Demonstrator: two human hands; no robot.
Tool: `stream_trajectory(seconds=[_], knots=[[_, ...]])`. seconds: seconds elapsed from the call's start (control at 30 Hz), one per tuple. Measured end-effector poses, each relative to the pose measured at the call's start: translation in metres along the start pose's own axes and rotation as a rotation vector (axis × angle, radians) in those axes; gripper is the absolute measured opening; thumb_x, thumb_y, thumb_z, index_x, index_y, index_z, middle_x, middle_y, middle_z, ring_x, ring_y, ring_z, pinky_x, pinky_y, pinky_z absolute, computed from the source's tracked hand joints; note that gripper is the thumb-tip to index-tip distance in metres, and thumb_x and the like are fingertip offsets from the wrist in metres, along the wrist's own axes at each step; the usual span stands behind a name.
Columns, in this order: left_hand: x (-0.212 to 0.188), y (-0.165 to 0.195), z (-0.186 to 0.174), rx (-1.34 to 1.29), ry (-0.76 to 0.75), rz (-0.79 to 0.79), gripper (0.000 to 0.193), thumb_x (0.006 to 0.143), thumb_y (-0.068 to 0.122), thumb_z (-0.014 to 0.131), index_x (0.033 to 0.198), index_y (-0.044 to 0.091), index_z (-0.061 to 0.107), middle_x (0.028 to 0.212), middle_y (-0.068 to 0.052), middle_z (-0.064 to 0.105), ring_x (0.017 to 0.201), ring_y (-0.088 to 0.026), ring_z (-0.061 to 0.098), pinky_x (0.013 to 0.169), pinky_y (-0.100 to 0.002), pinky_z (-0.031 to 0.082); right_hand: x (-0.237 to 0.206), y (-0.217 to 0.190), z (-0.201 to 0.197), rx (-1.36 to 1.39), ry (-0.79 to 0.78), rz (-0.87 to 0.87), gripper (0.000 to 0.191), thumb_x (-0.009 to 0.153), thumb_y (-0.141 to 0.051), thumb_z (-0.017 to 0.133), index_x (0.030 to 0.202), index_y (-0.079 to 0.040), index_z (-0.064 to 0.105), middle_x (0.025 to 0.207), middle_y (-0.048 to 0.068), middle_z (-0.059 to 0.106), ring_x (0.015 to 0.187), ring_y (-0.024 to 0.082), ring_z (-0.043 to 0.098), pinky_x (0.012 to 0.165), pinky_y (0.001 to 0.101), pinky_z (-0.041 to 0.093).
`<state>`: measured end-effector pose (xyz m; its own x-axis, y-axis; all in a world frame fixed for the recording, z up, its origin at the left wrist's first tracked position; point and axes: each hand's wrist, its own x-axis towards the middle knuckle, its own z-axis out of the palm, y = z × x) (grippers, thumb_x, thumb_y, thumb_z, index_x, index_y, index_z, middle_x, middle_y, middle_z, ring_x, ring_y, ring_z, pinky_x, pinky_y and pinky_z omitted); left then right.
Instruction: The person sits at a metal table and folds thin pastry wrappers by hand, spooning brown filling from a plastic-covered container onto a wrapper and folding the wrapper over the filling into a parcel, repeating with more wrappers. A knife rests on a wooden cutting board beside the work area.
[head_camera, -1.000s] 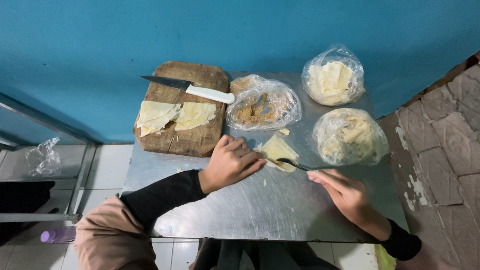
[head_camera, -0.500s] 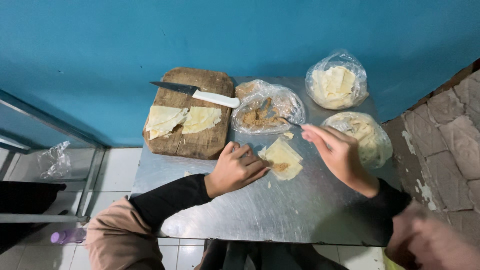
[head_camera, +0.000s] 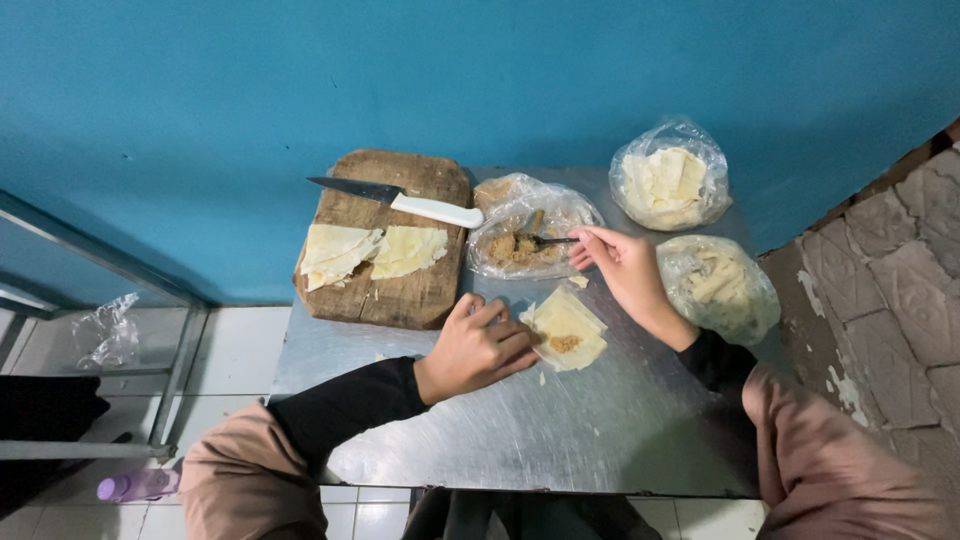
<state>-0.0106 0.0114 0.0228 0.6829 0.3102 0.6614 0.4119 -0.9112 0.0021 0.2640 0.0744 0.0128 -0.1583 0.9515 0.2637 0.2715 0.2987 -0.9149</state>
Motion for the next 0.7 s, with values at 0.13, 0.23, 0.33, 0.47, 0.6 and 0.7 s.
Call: stream_trajectory(seconds=[0.13, 0.23, 0.33, 0.47, 0.6, 0.7], knots=[[0.000, 0.000, -0.001, 0.019, -0.022, 0.002, 0.024, 0.094, 0.036, 0.077, 0.102, 0.014, 0.075, 0.092, 0.003, 0.069, 0.099, -0.019, 0.057, 0.082, -0.037, 0.039, 0.000, 0.002, -0.001, 0.128, 0.006, 0.080, 0.035, 0.108, -0.020, 0.054, 0.123, 0.008, 0.069, 0.096, 0.011, 0.074, 0.085, 0.016, 0.073, 0.078, 0.0291, 0.060], [0.000, 0.001, -0.001, 0.044, -0.017, 0.017, 0.023, 0.093, 0.036, 0.076, 0.099, 0.014, 0.073, 0.093, 0.004, 0.070, 0.099, -0.019, 0.057, 0.082, -0.037, 0.039, 0.000, 0.001, 0.000, 0.185, 0.008, 0.129, 0.035, 0.108, -0.020, 0.055, 0.122, 0.008, 0.069, 0.096, 0.012, 0.075, 0.085, 0.016, 0.073, 0.079, 0.0293, 0.061], [0.000, 0.002, -0.001, 0.037, -0.007, 0.006, 0.022, 0.094, 0.036, 0.076, 0.097, 0.015, 0.071, 0.094, 0.004, 0.070, 0.099, -0.019, 0.057, 0.083, -0.037, 0.039, -0.001, -0.002, -0.001, 0.224, 0.045, 0.149, 0.035, 0.109, -0.020, 0.054, 0.121, 0.009, 0.069, 0.097, 0.011, 0.073, 0.087, 0.016, 0.074, 0.080, 0.0288, 0.060], [0.002, 0.005, -0.002, 0.009, -0.011, -0.030, 0.021, 0.094, 0.035, 0.077, 0.094, 0.015, 0.071, 0.089, 0.003, 0.069, 0.097, -0.019, 0.058, 0.081, -0.037, 0.039, -0.004, -0.013, -0.003, 0.259, 0.100, 0.173, 0.035, 0.108, -0.021, 0.055, 0.120, 0.009, 0.068, 0.096, 0.012, 0.073, 0.087, 0.017, 0.074, 0.081, 0.0291, 0.061], [0.003, 0.006, -0.004, 0.019, -0.003, -0.017, 0.022, 0.095, 0.034, 0.077, 0.092, 0.014, 0.071, 0.089, 0.003, 0.070, 0.094, -0.019, 0.058, 0.082, -0.037, 0.039, -0.029, -0.028, -0.013, 0.274, 0.152, 0.198, 0.034, 0.107, -0.021, 0.057, 0.119, 0.008, 0.069, 0.097, 0.014, 0.074, 0.088, 0.018, 0.074, 0.082, 0.0302, 0.061], [0.004, 0.007, -0.005, -0.017, 0.010, -0.039, 0.022, 0.097, 0.033, 0.077, 0.092, 0.013, 0.071, 0.090, 0.004, 0.071, 0.092, -0.018, 0.058, 0.082, -0.036, 0.039, -0.058, -0.038, -0.030, 0.258, 0.183, 0.264, 0.032, 0.105, -0.020, 0.058, 0.119, 0.007, 0.069, 0.097, 0.014, 0.074, 0.087, 0.020, 0.075, 0.081, 0.0317, 0.062]])
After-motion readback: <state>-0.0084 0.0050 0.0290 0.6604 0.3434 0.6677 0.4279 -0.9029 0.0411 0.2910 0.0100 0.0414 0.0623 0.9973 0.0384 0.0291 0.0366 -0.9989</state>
